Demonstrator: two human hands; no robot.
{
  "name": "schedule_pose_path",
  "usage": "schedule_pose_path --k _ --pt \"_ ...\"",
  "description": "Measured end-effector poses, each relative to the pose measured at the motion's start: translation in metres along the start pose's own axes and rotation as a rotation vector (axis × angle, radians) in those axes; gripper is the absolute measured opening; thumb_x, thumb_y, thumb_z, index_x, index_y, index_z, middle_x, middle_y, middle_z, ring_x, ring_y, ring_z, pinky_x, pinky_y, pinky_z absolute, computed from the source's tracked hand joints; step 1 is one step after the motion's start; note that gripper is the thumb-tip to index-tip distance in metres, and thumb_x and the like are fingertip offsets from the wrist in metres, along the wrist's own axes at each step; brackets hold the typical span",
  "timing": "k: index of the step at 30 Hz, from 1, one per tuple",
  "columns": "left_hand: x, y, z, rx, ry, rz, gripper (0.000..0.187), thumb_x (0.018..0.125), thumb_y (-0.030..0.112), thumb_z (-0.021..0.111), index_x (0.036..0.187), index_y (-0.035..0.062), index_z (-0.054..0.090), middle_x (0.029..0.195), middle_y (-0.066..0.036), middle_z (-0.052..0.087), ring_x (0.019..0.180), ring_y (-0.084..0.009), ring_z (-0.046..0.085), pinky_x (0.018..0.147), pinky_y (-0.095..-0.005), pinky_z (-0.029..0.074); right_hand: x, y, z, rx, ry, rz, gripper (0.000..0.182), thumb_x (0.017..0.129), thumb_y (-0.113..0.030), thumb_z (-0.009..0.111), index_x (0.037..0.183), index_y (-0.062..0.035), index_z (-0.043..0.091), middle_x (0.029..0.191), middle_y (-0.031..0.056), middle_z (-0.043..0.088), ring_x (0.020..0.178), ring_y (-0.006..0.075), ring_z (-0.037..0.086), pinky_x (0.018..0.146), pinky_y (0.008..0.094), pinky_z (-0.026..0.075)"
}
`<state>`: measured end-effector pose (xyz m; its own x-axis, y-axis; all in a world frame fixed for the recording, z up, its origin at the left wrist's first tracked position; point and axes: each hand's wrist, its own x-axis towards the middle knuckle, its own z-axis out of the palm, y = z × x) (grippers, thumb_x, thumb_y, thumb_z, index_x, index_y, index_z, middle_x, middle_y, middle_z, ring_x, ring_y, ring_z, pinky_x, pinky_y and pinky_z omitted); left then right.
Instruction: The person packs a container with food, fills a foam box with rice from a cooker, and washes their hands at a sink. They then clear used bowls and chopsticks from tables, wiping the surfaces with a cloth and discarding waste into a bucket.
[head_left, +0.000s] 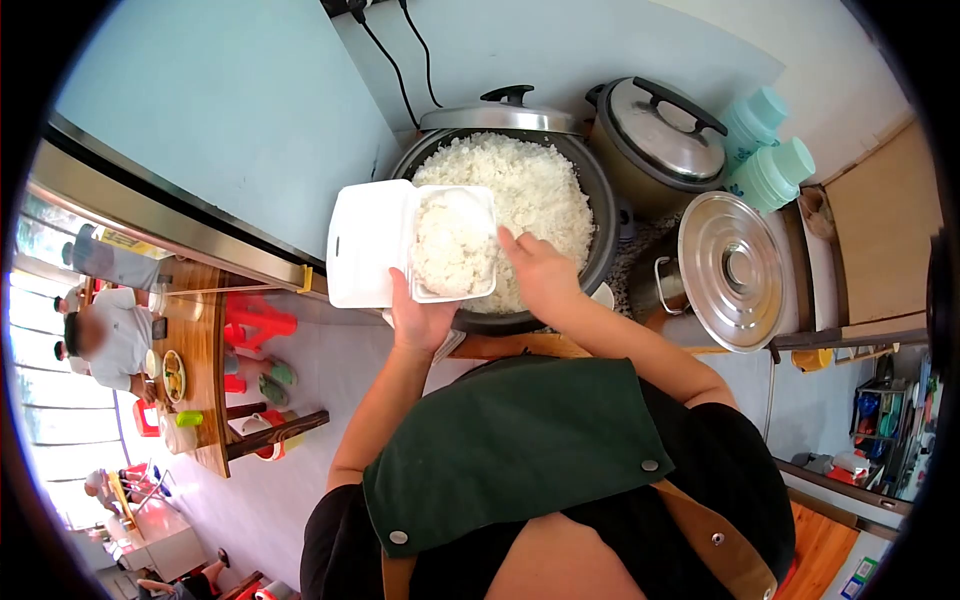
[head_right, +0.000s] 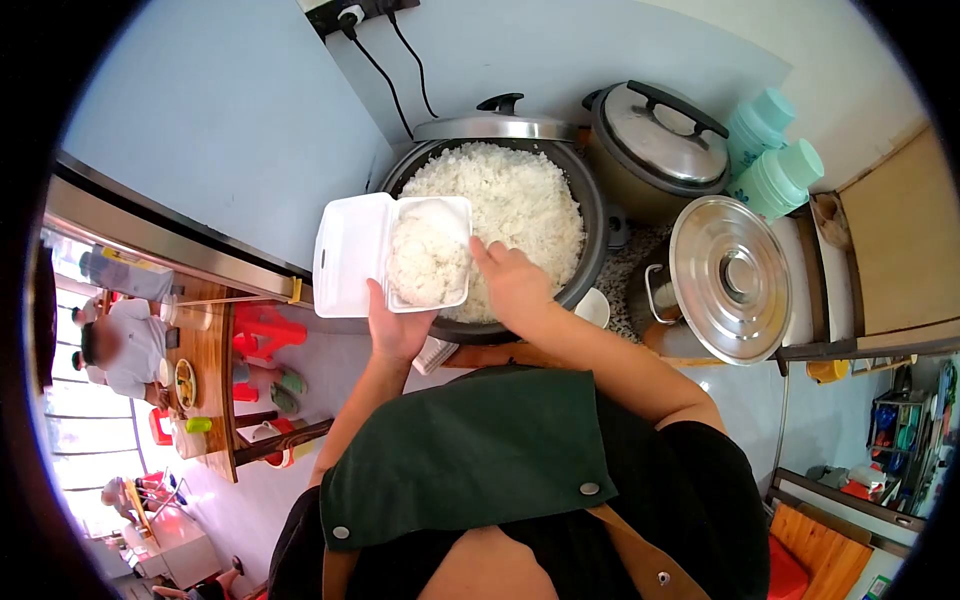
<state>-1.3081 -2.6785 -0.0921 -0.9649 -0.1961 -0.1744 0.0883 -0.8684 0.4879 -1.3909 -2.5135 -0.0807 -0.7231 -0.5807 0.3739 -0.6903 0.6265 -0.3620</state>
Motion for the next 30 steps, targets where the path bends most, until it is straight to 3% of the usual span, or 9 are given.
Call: schedule_pose_path --k 6,9,11,14,15,18,22,26,30 --pt "0.005 0.005 0.003 -0.04 -0.096 0.029 0.068 0.084 0.058 0.015 0.133 0.0111 0.018 0.135 -0.007 0.027 0.123 -0.0278 0.026 0.099 -0.0459 0.024 0.015 0.019 -0.006 0.076 -0.11 -0.07 0.048 0.072 -0.004 0.049 0.119 -0.0097 0.042 0.084 0.0081 0.048 0.07 0.0236 0.051 0.061 0.0329 0.046" --pt "0.005 0.006 0.015 -0.101 -0.126 0.033 0.067 0.084 0.057 0.017 0.133 0.011 0.018 0.135 -0.009 0.025 0.123 -0.0293 0.026 0.099 -0.0465 0.023 0.019 0.029 0.006 0.597 0.245 0.154 0.035 0.079 -0.014 0.052 0.114 -0.013 0.047 0.076 0.0037 0.048 0.06 0.0166 0.048 0.05 0.0269 0.04" --pt "0.005 0.006 0.021 -0.136 -0.144 -0.012 0.069 0.083 0.058 0.02 0.133 0.0101 0.017 0.135 -0.009 0.025 0.123 -0.0288 0.026 0.099 -0.0458 0.023 0.018 0.026 0.015 1.344 -0.155 0.883 0.03 0.086 -0.027 0.046 0.112 -0.0133 0.049 0.083 -0.0011 0.052 0.063 0.0166 0.048 0.055 0.0305 0.042" --pt "0.006 -0.002 0.037 -0.127 -0.212 -0.033 0.069 0.084 0.057 0.021 0.133 0.0085 0.017 0.135 -0.009 0.025 0.123 -0.0291 0.025 0.099 -0.0436 0.024 0.013 0.007 0.053 2.037 -0.208 1.146 0.04 0.082 -0.046 0.047 0.105 -0.0136 0.053 0.075 -0.0039 0.052 0.05 0.0065 0.036 0.04 0.0182 0.021" --pt "0.009 -0.008 0.032 -0.125 -0.215 -0.034 0.069 0.084 0.057 0.021 0.133 0.0085 0.017 0.135 -0.009 0.025 0.123 -0.0291 0.025 0.099 -0.0436 0.024 0.019 -0.003 0.055 2.172 -0.206 1.04 0.047 0.083 -0.049 0.041 0.108 -0.0099 0.051 0.09 0.0004 0.057 0.061 0.0094 0.049 0.046 0.0195 0.036" --pt "0.01 -0.018 0.023 0.389 -0.012 0.108 0.071 0.084 0.055 0.031 0.132 0.0054 0.019 0.133 -0.011 0.027 0.123 -0.0263 0.025 0.099 -0.0382 0.024 0.024 -0.007 0.041 2.246 -0.12 1.03 0.047 0.085 -0.046 0.04 0.113 -0.0088 0.048 0.105 0.0038 0.056 0.085 0.0156 0.057 0.068 0.0262 0.048" --pt "0.0 -0.005 0.027 1.428 -0.369 0.418 0.069 0.087 0.035 0.039 0.133 0.0059 -0.003 0.134 -0.015 0.022 0.121 -0.0232 0.028 0.096 -0.0344 0.027 0.022 0.021 0.035 2.213 -0.213 0.802 0.046 0.087 -0.04 0.038 0.116 -0.0046 0.044 0.114 0.0092 0.052 0.101 0.0205 0.052 0.085 0.0326 0.044" --pt "0.022 0.001 0.016 0.582 -0.088 -0.102 0.066 0.088 0.04 0.034 0.134 0.0093 -0.003 0.133 -0.014 0.023 0.121 -0.0213 0.027 0.096 -0.034 0.027 0.021 0.024 0.029 1.801 -0.202 0.705 0.043 0.087 -0.034 0.043 0.115 -0.0007 0.043 0.107 0.0116 0.053 0.093 0.0174 0.054 0.079 0.03 0.045" --pt "0.036 -0.019 0.026 0.953 -0.026 0.177 0.066 0.088 0.045 0.031 0.134 0.0108 0.0 0.133 -0.013 0.023 0.121 -0.0217 0.027 0.097 -0.033 0.026 0.028 0.007 0.02 1.532 -0.109 0.661 0.037 0.085 -0.033 0.049 0.103 -0.0003 0.045 0.091 0.0072 0.055 0.08 0.0118 0.051 0.072 0.0259 0.042"
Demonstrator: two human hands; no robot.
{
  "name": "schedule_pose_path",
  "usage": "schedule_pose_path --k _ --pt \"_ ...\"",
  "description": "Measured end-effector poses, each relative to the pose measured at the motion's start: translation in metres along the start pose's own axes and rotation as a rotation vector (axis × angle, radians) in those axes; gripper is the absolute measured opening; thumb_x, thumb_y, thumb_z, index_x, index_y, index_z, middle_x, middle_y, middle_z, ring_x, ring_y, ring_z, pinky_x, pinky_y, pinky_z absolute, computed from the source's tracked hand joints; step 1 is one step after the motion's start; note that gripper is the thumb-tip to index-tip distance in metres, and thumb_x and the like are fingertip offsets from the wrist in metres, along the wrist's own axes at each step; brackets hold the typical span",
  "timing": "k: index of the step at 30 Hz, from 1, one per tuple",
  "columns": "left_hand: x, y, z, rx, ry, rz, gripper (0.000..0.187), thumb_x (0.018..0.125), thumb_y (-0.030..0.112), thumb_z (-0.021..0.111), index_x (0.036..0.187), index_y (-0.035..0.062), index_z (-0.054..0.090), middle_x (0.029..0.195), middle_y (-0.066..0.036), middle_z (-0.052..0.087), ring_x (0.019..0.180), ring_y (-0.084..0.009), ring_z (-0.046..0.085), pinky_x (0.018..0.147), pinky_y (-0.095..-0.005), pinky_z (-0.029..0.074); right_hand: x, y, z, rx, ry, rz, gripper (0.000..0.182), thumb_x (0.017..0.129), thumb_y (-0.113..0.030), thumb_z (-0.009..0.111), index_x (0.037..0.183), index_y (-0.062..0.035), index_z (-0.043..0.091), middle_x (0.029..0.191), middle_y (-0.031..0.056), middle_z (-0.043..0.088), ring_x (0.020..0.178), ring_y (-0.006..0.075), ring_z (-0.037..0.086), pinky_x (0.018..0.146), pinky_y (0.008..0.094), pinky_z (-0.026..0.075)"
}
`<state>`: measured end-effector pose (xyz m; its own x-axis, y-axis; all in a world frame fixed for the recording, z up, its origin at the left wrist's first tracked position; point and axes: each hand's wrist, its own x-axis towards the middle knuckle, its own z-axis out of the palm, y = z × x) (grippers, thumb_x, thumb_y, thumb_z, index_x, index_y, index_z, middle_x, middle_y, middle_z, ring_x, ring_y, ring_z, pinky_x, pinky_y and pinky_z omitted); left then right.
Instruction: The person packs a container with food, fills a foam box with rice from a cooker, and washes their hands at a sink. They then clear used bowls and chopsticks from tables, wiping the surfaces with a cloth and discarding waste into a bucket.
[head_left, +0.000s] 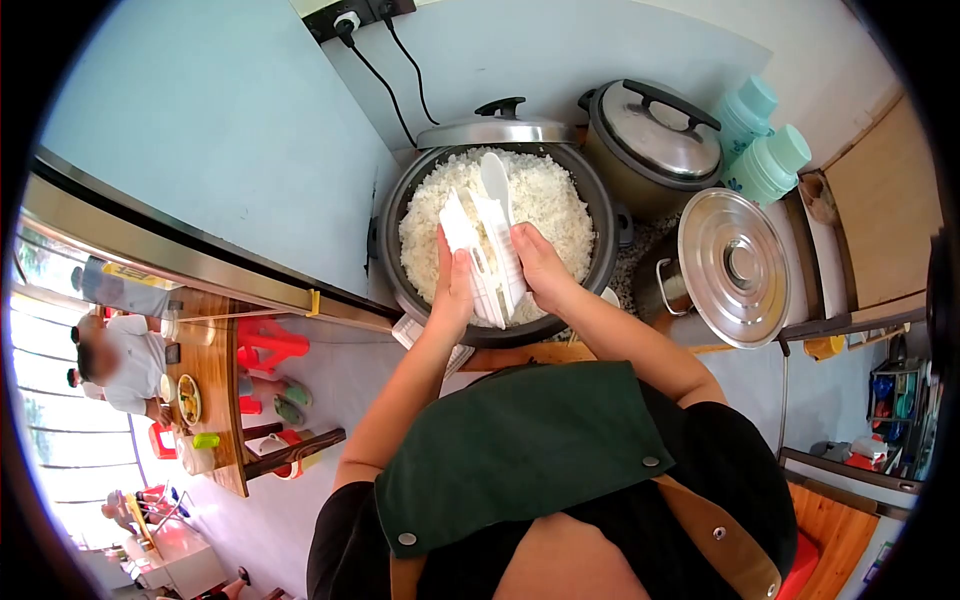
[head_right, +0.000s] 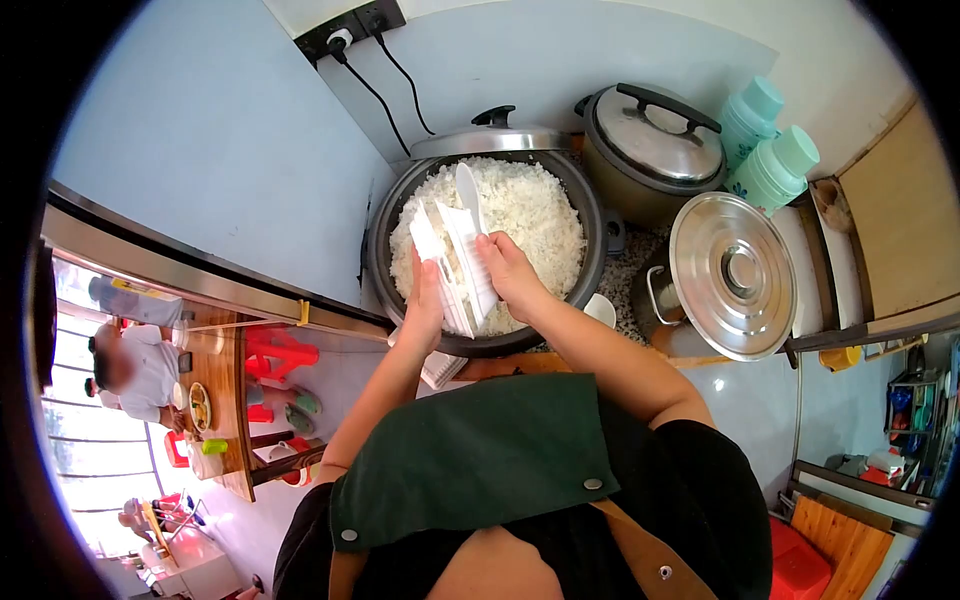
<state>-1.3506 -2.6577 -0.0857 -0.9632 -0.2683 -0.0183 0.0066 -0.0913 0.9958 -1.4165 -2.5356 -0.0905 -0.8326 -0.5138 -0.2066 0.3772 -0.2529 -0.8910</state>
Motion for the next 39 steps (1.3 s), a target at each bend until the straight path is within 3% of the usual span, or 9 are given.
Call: schedule_pose_path --k 7,9,12,16,18,22,31,34,39 --pt "0.014 -0.001 0.002 0.015 -0.102 0.052 0.075 0.087 0.047 0.031 0.133 0.0011 -0.006 0.134 -0.017 0.02 0.12 -0.0245 0.028 0.096 -0.0289 0.026 0.005 0.004 0.008 -0.17 0.107 -0.062 0.045 0.079 -0.038 0.057 0.099 -0.0008 0.042 0.087 0.0116 0.054 0.077 0.0145 0.052 0.068 0.0271 0.043" --pt "0.014 -0.001 0.002 -0.214 -0.17 -0.058 0.065 0.088 0.048 0.025 0.135 0.0149 -0.005 0.134 -0.011 0.02 0.121 -0.0217 0.027 0.097 -0.0319 0.027 0.007 0.008 0.004 -0.246 0.128 -0.11 0.048 0.078 -0.039 0.058 0.101 -0.0004 0.041 0.087 0.0129 0.055 0.078 0.0157 0.052 0.068 0.0279 0.043" --pt "0.015 -0.001 0.008 -0.155 -0.136 -0.017 0.063 0.089 0.046 0.025 0.135 0.0156 -0.004 0.134 -0.011 0.022 0.12 -0.0217 0.029 0.097 -0.0315 0.026 0.01 0.011 0.005 -0.38 0.204 -0.173 0.051 0.076 -0.038 0.06 0.102 0.0007 0.041 0.088 0.0154 0.055 0.078 0.0173 0.054 0.069 0.0293 0.044" --pt "0.021 0.01 0.015 -0.065 -0.082 0.028 0.059 0.09 0.042 0.025 0.135 0.0138 -0.001 0.133 -0.012 0.024 0.12 -0.0212 0.03 0.098 -0.0305 0.026 0.014 0.013 0.008 -0.451 0.22 -0.233 0.042 0.082 -0.036 0.053 0.101 -0.0008 0.042 0.089 0.0149 0.056 0.076 0.0173 0.054 0.066 0.0304 0.044" --pt "0.034 -0.002 0.004 0.028 -0.065 0.15 0.065 0.09 0.037 0.028 0.132 -0.0025 -0.001 0.132 -0.02 0.024 0.12 -0.025 0.029 0.099 -0.0285 0.021 0.016 0.012 0.006 -0.353 0.178 -0.249 0.039 0.084 -0.037 0.048 0.101 -0.0021 0.042 0.091 0.0137 0.055 0.075 0.0173 0.054 0.065 0.0305 0.044" --pt "0.036 -0.003 0.003 0.243 0.028 0.057 0.06 0.09 0.042 0.027 0.135 0.0078 0.005 0.132 -0.011 0.026 0.119 -0.0206 0.03 0.098 -0.0298 0.024 0.013 -0.002 0.005 -0.119 0.069 -0.002 0.04 0.09 -0.04 0.031 0.105 -0.0047 0.043 0.088 0.0052 0.052 0.074 0.0125 0.051 0.06 0.0249 0.043" --pt "0.031 -0.015 -0.011 -0.892 -0.256 -0.378 0.065 0.082 0.058 0.03 0.128 0.0112 0.031 0.122 -0.011 0.044 0.108 -0.0254 0.046 0.082 -0.0437 0.042 0.007 -0.03 0.005 0.165 -0.064 0.17 0.03 0.09 -0.028 0.036 0.109 -0.0055 0.043 0.08 0.0033 0.051 0.064 0.0102 0.049 0.049 0.0245 0.04" --pt "0.031 -0.008 -0.014 -0.855 -0.139 -0.408 0.063 0.079 0.062 0.033 0.124 0.0177 0.036 0.117 -0.006 0.048 0.103 -0.0245 0.049 0.079 -0.0444 0.043 -0.014 -0.035 -0.003 -0.477 0.093 -0.412 0.029 0.088 -0.018 0.04 0.11 -0.0012 0.05 0.062 0.0003 0.045 0.057 0.0085 0.04 0.049 0.0231 0.037" --pt "0.038 -0.01 -0.029 -0.835 -0.002 -0.459 0.06 0.077 0.063 0.035 0.121 0.0218 0.039 0.113 -0.002 0.049 0.1 -0.0248 0.049 0.078 -0.0439 0.043 -0.054 -0.021 -0.003 -0.537 0.027 -0.423 0.029 0.088 -0.016 0.041 0.112 -0.0011 0.049 0.059 0.0016 0.047 0.052 0.0094 0.042 0.05 0.0243 0.038"
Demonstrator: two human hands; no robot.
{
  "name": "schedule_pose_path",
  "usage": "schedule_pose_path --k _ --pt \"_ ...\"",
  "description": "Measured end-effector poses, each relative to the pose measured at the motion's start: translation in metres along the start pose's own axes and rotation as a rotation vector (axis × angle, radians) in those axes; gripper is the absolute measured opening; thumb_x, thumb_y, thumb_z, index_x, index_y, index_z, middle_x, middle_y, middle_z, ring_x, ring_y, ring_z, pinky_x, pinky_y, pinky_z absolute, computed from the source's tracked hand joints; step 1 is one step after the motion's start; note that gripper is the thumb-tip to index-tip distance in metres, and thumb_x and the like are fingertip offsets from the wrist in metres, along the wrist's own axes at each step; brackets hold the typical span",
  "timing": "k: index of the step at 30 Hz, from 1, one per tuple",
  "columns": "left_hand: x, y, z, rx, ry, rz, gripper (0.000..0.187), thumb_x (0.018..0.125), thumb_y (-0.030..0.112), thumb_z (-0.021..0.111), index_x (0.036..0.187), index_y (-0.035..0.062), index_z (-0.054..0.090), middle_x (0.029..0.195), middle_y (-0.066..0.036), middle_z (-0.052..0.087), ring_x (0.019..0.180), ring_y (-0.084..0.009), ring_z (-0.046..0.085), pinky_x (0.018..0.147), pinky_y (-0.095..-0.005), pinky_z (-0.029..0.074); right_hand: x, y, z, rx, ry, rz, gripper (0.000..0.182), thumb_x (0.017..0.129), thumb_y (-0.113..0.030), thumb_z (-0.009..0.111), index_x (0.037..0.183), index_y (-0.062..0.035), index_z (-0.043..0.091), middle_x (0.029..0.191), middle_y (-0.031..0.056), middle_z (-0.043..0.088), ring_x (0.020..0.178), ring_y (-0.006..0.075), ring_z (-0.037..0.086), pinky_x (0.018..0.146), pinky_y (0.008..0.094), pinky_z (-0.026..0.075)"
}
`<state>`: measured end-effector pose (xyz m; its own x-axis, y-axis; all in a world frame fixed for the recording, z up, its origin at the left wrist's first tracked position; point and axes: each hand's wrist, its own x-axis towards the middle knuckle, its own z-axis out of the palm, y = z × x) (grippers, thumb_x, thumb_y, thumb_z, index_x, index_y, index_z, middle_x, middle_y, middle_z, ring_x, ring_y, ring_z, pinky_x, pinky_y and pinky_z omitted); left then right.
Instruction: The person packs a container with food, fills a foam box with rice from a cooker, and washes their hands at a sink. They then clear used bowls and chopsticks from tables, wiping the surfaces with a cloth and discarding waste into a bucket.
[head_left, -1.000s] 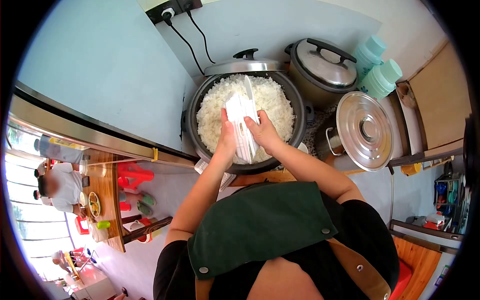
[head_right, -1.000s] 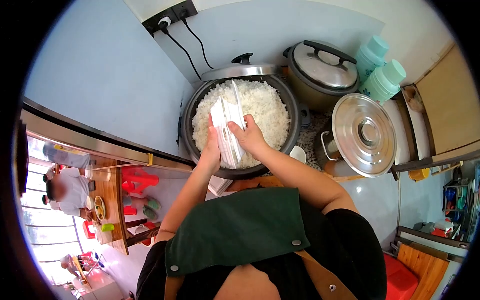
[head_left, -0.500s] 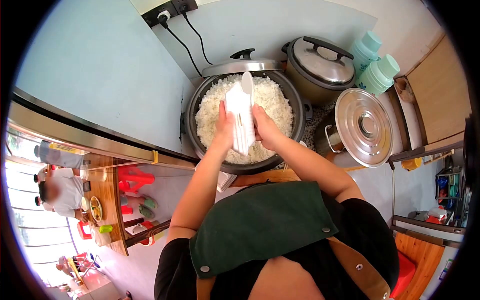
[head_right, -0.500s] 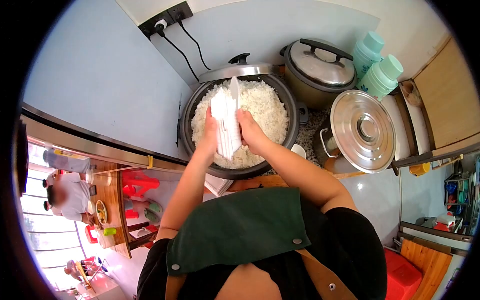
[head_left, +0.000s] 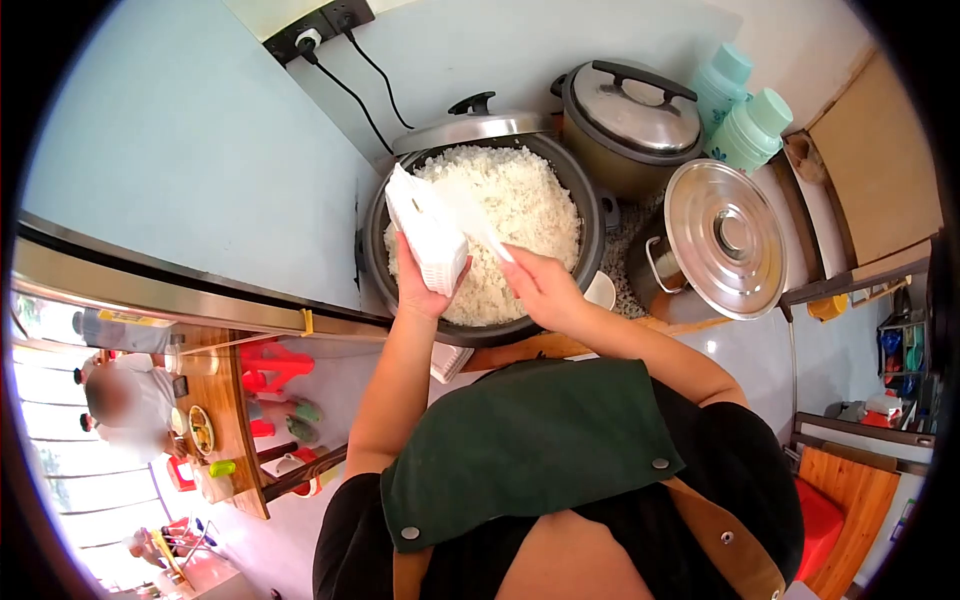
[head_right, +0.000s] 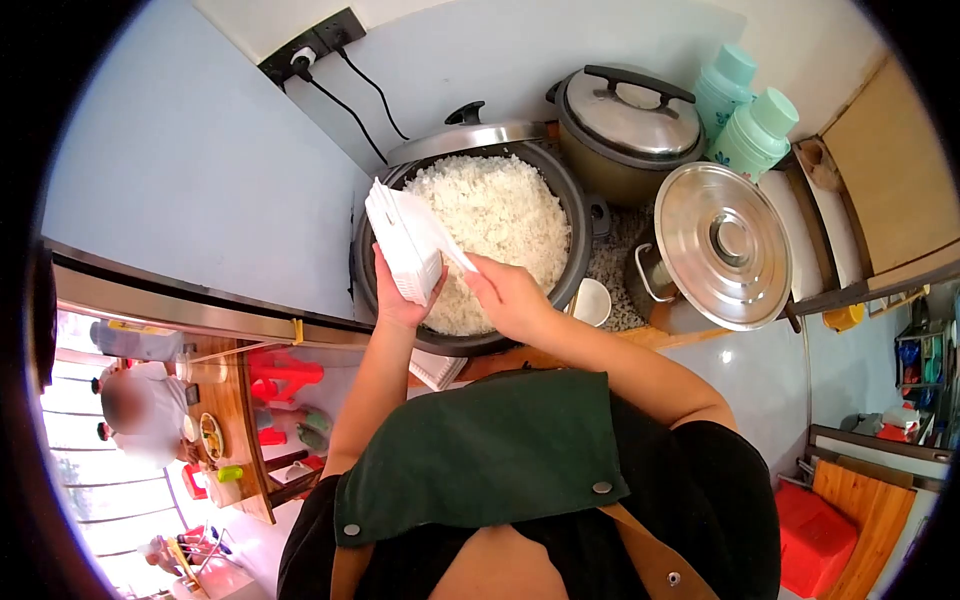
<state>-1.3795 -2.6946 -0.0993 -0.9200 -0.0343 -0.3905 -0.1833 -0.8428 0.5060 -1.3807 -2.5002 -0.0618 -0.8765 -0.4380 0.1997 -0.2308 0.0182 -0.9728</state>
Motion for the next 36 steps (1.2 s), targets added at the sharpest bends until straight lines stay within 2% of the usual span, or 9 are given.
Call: schedule_pose_path --k 6,12,15,17,21,28,30,31,36 --pt "-0.006 -0.005 0.013 0.114 0.032 0.028 0.062 0.079 0.062 0.031 0.124 0.0198 0.035 0.115 -0.004 0.048 0.102 -0.0261 0.048 0.076 -0.0436 0.044 0.004 -0.004 -0.011 -0.165 0.054 0.09 0.025 0.089 -0.017 0.04 0.1 0.0009 0.053 0.053 0.0036 0.047 0.049 0.0103 0.043 0.049 0.0256 0.038" --pt "-0.003 -0.007 0.011 0.109 0.01 0.074 0.062 0.08 0.061 0.031 0.124 0.0183 0.034 0.116 -0.005 0.047 0.102 -0.0275 0.048 0.075 -0.0435 0.044 -0.01 -0.029 -0.011 0.112 -0.12 0.211 0.023 0.089 -0.017 0.038 0.089 0.0011 0.052 0.052 0.0021 0.045 0.047 0.0094 0.04 0.046 0.026 0.035" --pt "-0.003 -0.005 0.012 0.122 0.002 0.086 0.061 0.081 0.06 0.031 0.124 0.0169 0.034 0.116 -0.006 0.047 0.101 -0.0277 0.049 0.074 -0.0434 0.045 -0.002 -0.022 -0.014 0.029 -0.174 0.239 0.021 0.088 -0.015 0.039 0.091 0.0009 0.052 0.053 0.0082 0.05 0.047 0.016 0.047 0.047 0.0301 0.039" --pt "-0.004 -0.006 0.012 0.143 0.003 0.09 0.061 0.081 0.059 0.03 0.124 0.0162 0.034 0.115 -0.006 0.048 0.1 -0.0277 0.049 0.074 -0.0434 0.045 0.005 -0.012 -0.019 -0.494 -0.012 0.014 0.02 0.085 -0.013 0.041 0.097 -0.0001 0.051 0.059 0.0171 0.054 0.053 0.0282 0.054 0.052 0.0376 0.042" --pt "-0.006 -0.006 0.013 0.157 0.016 0.099 0.06 0.083 0.058 0.029 0.124 0.0152 0.035 0.115 -0.006 0.048 0.099 -0.0276 0.05 0.073 -0.0439 0.045 0.013 -0.012 -0.027 -0.383 0.111 -0.021 0.03 0.082 -0.013 0.043 0.111 -0.0032 0.046 0.068 0.022 0.056 0.062 0.0365 0.055 0.058 0.0433 0.043" --pt "-0.006 -0.008 -0.003 0.197 -0.079 0.02 0.059 0.08 0.059 0.033 0.124 0.0203 0.036 0.116 -0.002 0.048 0.102 -0.0241 0.048 0.076 -0.0472 0.042 0.046 0.029 -0.023 -0.416 0.078 -0.022 0.031 0.084 -0.013 0.046 0.113 -0.0024 0.048 0.066 0.0162 0.056 0.058 0.0244 0.056 0.056 0.0322 0.044" --pt "-0.005 -0.007 -0.009 0.217 -0.082 0.023 0.06 0.08 0.059 0.033 0.125 0.0183 0.035 0.116 -0.004 0.048 0.101 -0.0246 0.049 0.076 -0.0489 0.043 0.047 0.03 -0.037 -0.281 0.089 0.202 0.032 0.084 -0.015 0.046 0.114 -0.0029 0.049 0.062 0.01 0.055 0.055 0.0155 0.052 0.053 0.0282 0.042" --pt "-0.006 -0.007 -0.012 0.221 -0.11 0.002 0.061 0.08 0.058 0.032 0.125 0.0167 0.035 0.116 -0.005 0.048 0.101 -0.0251 0.05 0.077 -0.0483 0.043 0.043 0.029 -0.038 -0.186 0.178 0.143 0.033 0.084 -0.015 0.048 0.115 -0.0044 0.049 0.06 0.0057 0.053 0.053 0.0106 0.05 0.051 0.026 0.041" --pt "-0.006 -0.015 -0.006 0.229 -0.074 0.032 0.062 0.083 0.056 0.03 0.127 0.0117 0.033 0.115 -0.009 0.049 0.1 -0.0267 0.051 0.082 -0.0429 0.043 0.017 0.016 -0.036 -0.228 0.007 0.089 0.033 0.084 -0.013 0.048 0.116 -0.0038 0.047 0.06 0.0041 0.052 0.053 0.0097 0.048 0.051 0.0253 0.041"
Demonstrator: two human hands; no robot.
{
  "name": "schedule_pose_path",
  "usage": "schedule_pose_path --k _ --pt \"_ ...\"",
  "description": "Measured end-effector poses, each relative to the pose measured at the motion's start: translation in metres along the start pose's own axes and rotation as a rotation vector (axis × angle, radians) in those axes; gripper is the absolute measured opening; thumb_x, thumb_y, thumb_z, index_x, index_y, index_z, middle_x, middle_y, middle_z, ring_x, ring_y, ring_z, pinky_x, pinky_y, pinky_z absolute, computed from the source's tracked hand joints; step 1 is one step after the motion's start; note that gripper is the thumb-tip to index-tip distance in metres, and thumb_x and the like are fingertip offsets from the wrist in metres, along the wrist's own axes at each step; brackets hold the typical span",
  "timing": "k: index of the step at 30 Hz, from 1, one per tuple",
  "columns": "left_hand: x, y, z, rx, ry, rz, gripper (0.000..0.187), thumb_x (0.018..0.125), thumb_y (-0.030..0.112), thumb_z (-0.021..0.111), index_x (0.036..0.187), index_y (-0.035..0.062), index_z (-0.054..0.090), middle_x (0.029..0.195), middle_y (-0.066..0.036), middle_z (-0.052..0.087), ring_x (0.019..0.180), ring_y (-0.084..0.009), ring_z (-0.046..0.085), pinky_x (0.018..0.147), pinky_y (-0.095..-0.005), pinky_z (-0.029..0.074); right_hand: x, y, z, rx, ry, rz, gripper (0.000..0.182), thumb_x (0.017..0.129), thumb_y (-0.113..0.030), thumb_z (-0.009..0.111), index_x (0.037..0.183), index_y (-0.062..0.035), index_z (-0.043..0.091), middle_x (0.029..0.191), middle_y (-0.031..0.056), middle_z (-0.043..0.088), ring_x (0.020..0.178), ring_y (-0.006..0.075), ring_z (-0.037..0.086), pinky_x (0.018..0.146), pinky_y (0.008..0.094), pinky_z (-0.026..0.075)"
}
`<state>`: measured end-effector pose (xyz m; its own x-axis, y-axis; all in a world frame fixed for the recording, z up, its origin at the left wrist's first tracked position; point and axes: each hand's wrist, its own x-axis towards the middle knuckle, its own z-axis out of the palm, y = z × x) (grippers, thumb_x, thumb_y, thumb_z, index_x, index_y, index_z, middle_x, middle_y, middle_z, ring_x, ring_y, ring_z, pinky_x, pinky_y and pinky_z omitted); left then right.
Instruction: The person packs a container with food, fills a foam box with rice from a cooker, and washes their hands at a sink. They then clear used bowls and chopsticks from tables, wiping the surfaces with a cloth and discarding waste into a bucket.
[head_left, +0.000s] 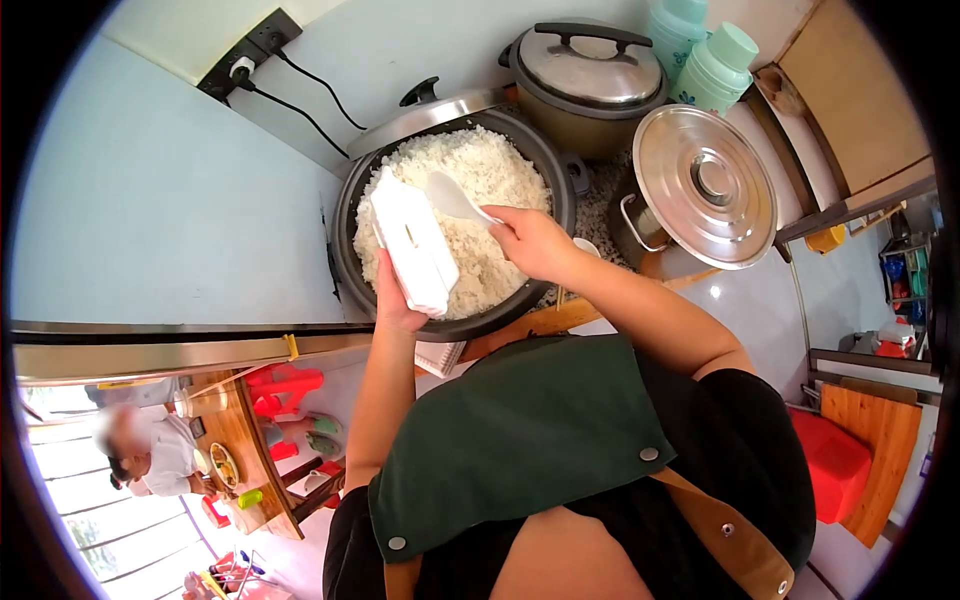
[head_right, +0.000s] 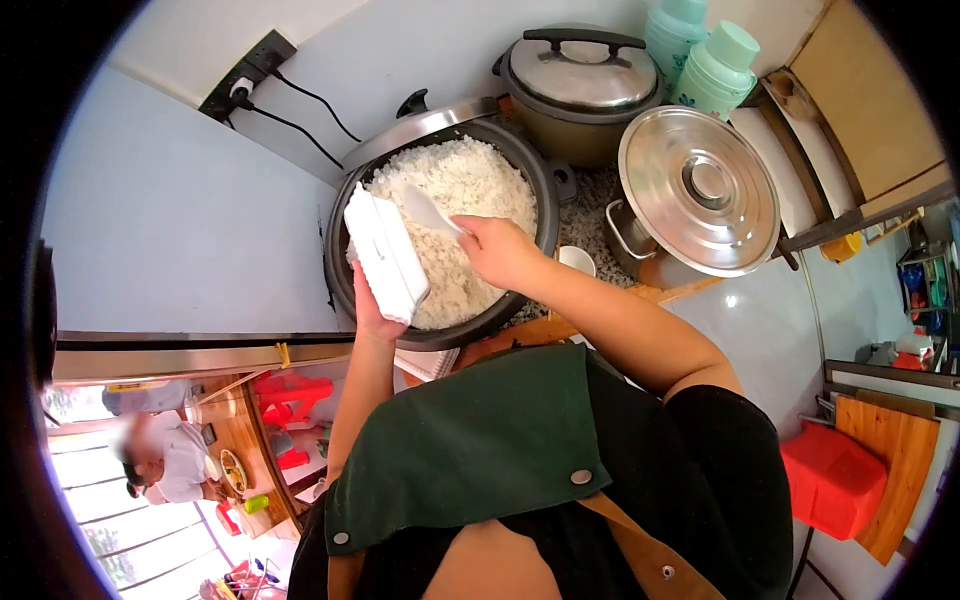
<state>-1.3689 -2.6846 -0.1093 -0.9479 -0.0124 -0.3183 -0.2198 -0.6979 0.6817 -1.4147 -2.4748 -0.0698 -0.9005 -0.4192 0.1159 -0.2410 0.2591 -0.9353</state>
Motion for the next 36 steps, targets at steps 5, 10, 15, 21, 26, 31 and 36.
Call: schedule_pose_path --k 5,10,15,21,26,31,36 --pt "-0.008 0.005 -0.019 -0.131 0.051 -0.019 0.067 0.078 0.055 0.039 0.125 0.0077 0.034 0.108 -0.015 0.051 0.094 -0.0299 0.052 0.074 -0.0475 0.045 -0.067 0.05 -0.048 0.004 0.454 0.09 0.02 0.085 -0.015 0.046 0.099 -0.0017 0.048 0.072 0.0103 0.056 0.061 0.0158 0.053 0.057 0.0285 0.043" --pt "-0.05 0.021 -0.037 -0.209 -0.197 -0.054 0.073 0.075 0.051 0.045 0.126 0.0014 0.029 0.101 -0.018 0.049 0.084 -0.0337 0.052 0.067 -0.0483 0.046 -0.198 0.127 -0.071 -0.38 0.451 0.228 0.019 0.083 -0.011 0.049 0.099 -0.0004 0.049 0.073 0.013 0.055 0.062 0.0216 0.054 0.06 0.0313 0.045" --pt "-0.086 0.015 -0.081 -0.162 -0.058 -0.024 0.065 0.081 0.051 0.036 0.124 0.0029 0.033 0.105 -0.017 0.051 0.093 -0.0327 0.052 0.077 -0.0483 0.044 -0.172 0.227 -0.039 -0.421 0.301 0.547 0.028 0.077 -0.015 0.056 0.101 -0.0002 0.052 0.084 0.021 0.058 0.072 0.034 0.058 0.063 0.0385 0.047" --pt "-0.146 0.004 -0.09 -0.15 0.422 0.056 0.056 0.088 0.048 0.024 0.125 0.0066 0.034 0.118 -0.012 0.046 0.103 -0.029 0.048 0.088 -0.0433 0.038 -0.135 0.236 -0.046 -0.869 0.114 0.051 0.031 0.076 -0.022 0.057 0.097 0.0 0.056 0.096 0.0214 0.055 0.076 0.0355 0.056 0.069 0.0349 0.047" --pt "-0.199 -0.023 -0.107 -0.297 0.614 0.183 0.055 0.087 0.048 0.028 0.124 0.0087 0.036 0.117 -0.011 0.047 0.103 -0.0282 0.048 0.088 -0.0443 0.039 -0.072 0.077 -0.057 -0.281 -0.079 -0.246 0.015 0.073 0.0 0.054 0.087 -0.0018 0.057 0.074 0.0135 0.056 0.068 0.0229 0.057 0.061 0.027 0.045" --pt "-0.243 -0.063 -0.122 -0.442 0.605 0.326 0.061 0.083 0.054 0.035 0.124 0.0092 0.036 0.112 -0.009 0.05 0.1 -0.0258 0.051 0.086 -0.044 0.041 0.142 0.052 -0.018 -0.252 0.049 -0.352 0.023 0.074 -0.003 0.055 0.097 -0.004 0.054 0.089 0.0111 0.056 0.076 0.0205 0.055 0.068 0.0298 0.045" --pt "-0.296 -0.127 -0.099 -0.645 0.842 0.413 0.056 0.084 0.051 0.036 0.118 0.0072 0.044 0.108 -0.008 0.055 0.094 -0.0214 0.055 0.085 -0.0376 0.041 0.394 0.18 0.011 -1.366 -0.15 -0.973 0.048 0.079 -0.033 0.051 0.113 0.0011 0.046 0.103 0.0213 0.055 0.099 0.0285 0.05 0.088 0.0408 0.037"
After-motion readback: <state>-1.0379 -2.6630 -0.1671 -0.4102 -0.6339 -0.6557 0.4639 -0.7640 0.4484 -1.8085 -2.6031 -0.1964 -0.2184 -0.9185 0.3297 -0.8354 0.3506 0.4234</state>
